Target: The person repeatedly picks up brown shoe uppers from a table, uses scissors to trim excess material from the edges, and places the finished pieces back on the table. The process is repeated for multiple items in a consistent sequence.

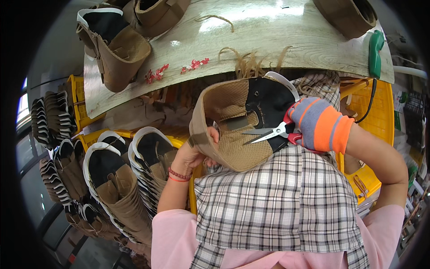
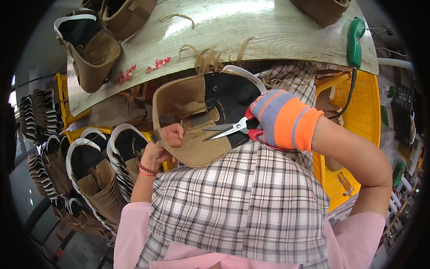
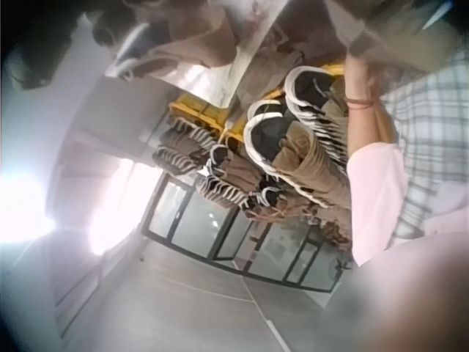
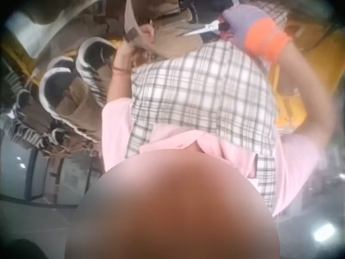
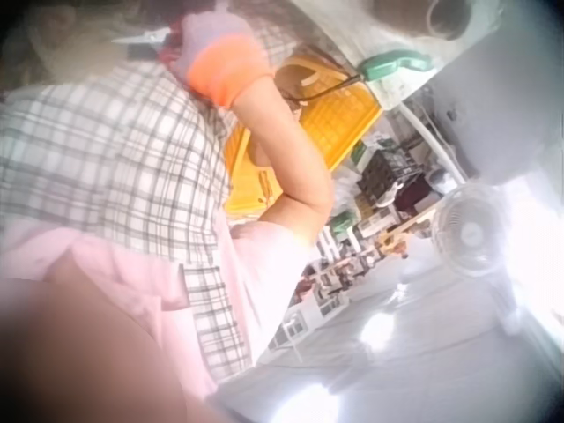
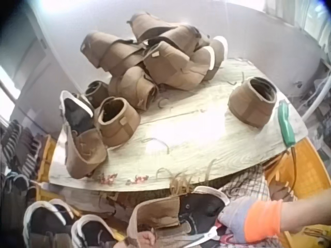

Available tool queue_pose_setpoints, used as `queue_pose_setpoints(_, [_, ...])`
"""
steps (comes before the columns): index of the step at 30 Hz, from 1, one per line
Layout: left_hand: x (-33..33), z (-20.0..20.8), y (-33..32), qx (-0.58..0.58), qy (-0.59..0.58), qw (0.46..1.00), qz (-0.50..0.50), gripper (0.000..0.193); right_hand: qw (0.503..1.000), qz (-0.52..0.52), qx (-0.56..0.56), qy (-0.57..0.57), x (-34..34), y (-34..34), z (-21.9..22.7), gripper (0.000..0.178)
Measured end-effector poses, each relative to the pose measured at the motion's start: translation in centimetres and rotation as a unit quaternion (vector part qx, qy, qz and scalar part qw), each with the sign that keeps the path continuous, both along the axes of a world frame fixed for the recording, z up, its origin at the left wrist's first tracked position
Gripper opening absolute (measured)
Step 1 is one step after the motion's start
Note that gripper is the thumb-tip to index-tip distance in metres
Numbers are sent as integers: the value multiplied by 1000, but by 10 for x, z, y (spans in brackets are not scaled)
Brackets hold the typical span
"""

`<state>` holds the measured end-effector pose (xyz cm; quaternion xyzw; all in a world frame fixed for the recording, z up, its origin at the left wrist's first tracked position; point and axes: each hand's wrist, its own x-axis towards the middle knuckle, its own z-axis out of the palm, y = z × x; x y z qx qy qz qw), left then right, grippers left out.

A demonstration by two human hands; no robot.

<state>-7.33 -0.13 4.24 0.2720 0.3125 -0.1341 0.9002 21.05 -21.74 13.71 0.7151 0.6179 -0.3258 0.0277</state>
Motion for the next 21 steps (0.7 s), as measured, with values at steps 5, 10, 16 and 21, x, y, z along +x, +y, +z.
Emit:
queue_pose_setpoints(5, [5,1,-5,46,6,999,6,32,999,10,-27,-19,-9,5,-6,29])
queue_pose_setpoints(10, [7,7,-6,68,21,997,21,38,999,25,3,-34,-11,7,-8,28])
queue_pose_setpoints(16, [5,10,-4,87,27,996,17,41,996,-43,41,-71,3,-8,0,30])
queue_pose_setpoints(21, [7,-15,-8,160,-17,984,75,35,997,-47,26,-51,12,-10,-13,35])
